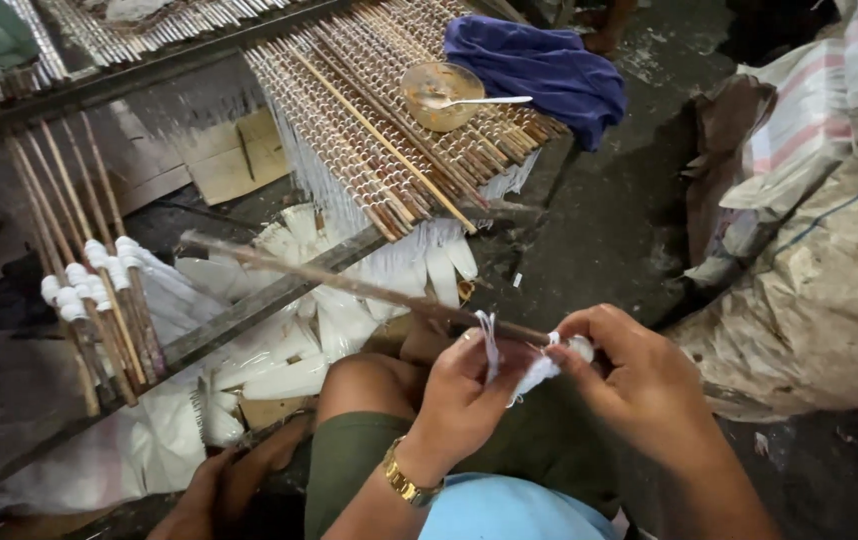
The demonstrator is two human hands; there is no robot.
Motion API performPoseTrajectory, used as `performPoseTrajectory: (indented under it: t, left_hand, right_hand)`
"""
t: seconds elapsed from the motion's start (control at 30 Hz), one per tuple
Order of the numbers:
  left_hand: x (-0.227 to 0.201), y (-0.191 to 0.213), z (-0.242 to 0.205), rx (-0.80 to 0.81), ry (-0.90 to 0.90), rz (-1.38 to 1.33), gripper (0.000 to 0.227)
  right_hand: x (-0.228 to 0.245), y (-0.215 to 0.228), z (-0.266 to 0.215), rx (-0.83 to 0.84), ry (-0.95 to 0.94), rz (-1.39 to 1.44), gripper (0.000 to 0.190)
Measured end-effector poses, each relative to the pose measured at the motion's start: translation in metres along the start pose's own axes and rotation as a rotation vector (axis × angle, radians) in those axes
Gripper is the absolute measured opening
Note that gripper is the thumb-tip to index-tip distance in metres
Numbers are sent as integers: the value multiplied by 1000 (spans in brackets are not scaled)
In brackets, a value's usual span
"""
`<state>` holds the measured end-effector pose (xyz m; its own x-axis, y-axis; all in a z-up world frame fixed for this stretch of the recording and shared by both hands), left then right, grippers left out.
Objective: The person wraps white thread around a wooden stick by hand, then places the finished stick onto a nearby rack. The process is repeated with additional sticks.
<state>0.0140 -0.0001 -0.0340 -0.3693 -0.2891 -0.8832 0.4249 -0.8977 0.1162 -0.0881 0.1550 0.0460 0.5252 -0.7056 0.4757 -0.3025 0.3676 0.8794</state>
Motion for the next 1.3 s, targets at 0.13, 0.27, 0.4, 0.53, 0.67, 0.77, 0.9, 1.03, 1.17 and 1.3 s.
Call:
performPoseTrajectory:
  t: [0.13,0.27,0.4,0.53,0.67,0.77,0.9,1.03,1.17,1.3]
  left_hand:
    - [3,9,-2,-87,209,-502,15]
    - [1,28,-8,-91,330,-455,22]
    - [6,53,-9,-226,83,90,35]
    - [21,51,-9,-231,77,-171,23]
    - [35,23,-14,-137,145,-743,22]
    - [44,-3,-6,-215,77,-1627,30]
    - [9,-5,1,-353,398,-1682,20]
    - [13,9,16,-582,254,-1741,17]
    - [17,57,21,-600,-94,-1647,28]
    - [17,58,27,-756,125,-1567,8]
  right_hand:
    - [5,8,0,-40,30,-22,25]
    - [-3,10,-3,-91,130,-55,22]
    - [2,16,-4,-69,102,-99,19]
    - [2,14,-4,-72,78,-95,18]
    - [4,8,-1,-81,143,-68,18]
    - [12,3,1,-16,54,-34,28]
    - [4,-21,6,-61,145,38,24]
    - [-1,-24,7,-73,-24,-188,29]
    - [-41,-8,14,-168,-28,-208,21]
    - [-48,12,14,-121,-119,-220,18]
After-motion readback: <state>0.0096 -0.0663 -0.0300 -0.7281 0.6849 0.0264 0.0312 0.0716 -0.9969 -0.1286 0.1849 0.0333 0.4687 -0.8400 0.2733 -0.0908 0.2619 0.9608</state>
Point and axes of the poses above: each hand's wrist, its own z-axis towards the middle knuckle, its own y-axis out of the back of the hand, x = y × z, the point moved 1 cm from there along z, towards the middle knuckle, and after that the axes turned 1 degree about x, right-handed, at the moved point
